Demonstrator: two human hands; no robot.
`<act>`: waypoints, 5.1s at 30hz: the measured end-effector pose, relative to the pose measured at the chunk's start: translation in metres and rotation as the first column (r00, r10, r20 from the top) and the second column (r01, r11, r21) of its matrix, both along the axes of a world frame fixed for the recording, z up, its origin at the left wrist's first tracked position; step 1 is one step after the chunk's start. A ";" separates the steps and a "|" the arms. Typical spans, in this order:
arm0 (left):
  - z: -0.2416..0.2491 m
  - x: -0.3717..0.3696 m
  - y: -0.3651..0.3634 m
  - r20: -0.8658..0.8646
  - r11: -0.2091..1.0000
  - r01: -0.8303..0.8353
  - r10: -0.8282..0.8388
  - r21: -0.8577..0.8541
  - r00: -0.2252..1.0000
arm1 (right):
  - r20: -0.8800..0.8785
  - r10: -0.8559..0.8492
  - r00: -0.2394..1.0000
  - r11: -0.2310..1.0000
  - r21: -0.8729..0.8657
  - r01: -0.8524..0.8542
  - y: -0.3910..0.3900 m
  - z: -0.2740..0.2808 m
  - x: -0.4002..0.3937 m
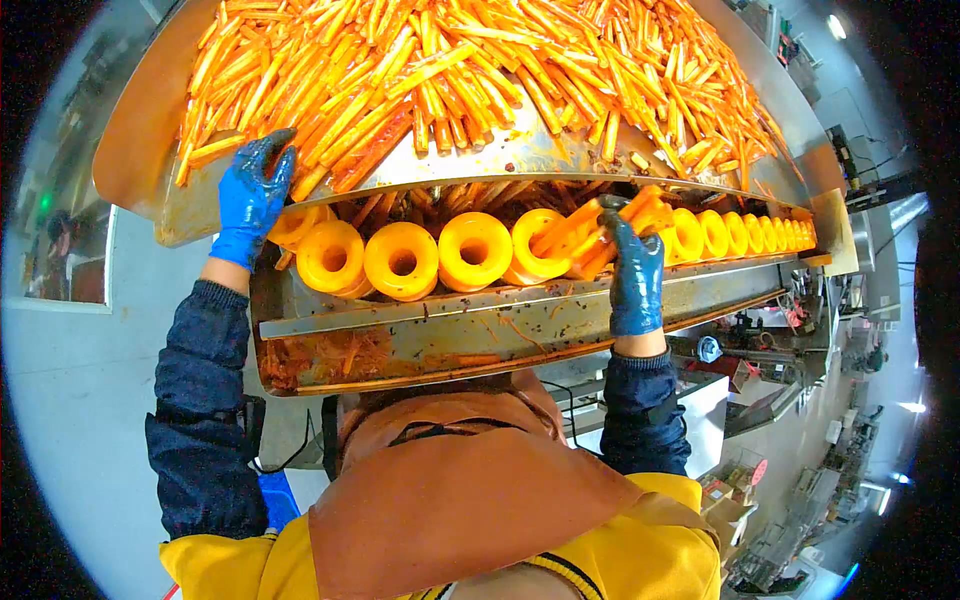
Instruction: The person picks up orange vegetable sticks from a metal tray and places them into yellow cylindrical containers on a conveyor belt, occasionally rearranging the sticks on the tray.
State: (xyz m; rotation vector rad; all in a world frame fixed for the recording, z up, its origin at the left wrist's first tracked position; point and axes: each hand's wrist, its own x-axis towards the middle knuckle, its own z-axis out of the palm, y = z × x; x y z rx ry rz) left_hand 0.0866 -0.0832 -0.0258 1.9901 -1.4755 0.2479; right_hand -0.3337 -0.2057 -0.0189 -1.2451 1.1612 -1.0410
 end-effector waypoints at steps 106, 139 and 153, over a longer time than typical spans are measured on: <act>0.000 -0.005 0.001 0.058 0.995 -0.050 0.055 -0.084 0.997 | -0.035 0.327 0.944 0.934 -0.140 -0.329 0.025 -0.020 0.056; 0.021 -0.127 -0.154 0.116 0.875 -0.026 -0.035 0.483 0.993 | -0.052 -0.132 0.990 0.969 -0.220 0.117 -0.010 0.014 -0.023; 0.031 -0.086 -0.127 0.141 0.865 0.111 -0.204 0.489 0.969 | 0.085 0.290 0.953 0.957 -0.001 -0.291 0.020 -0.002 0.048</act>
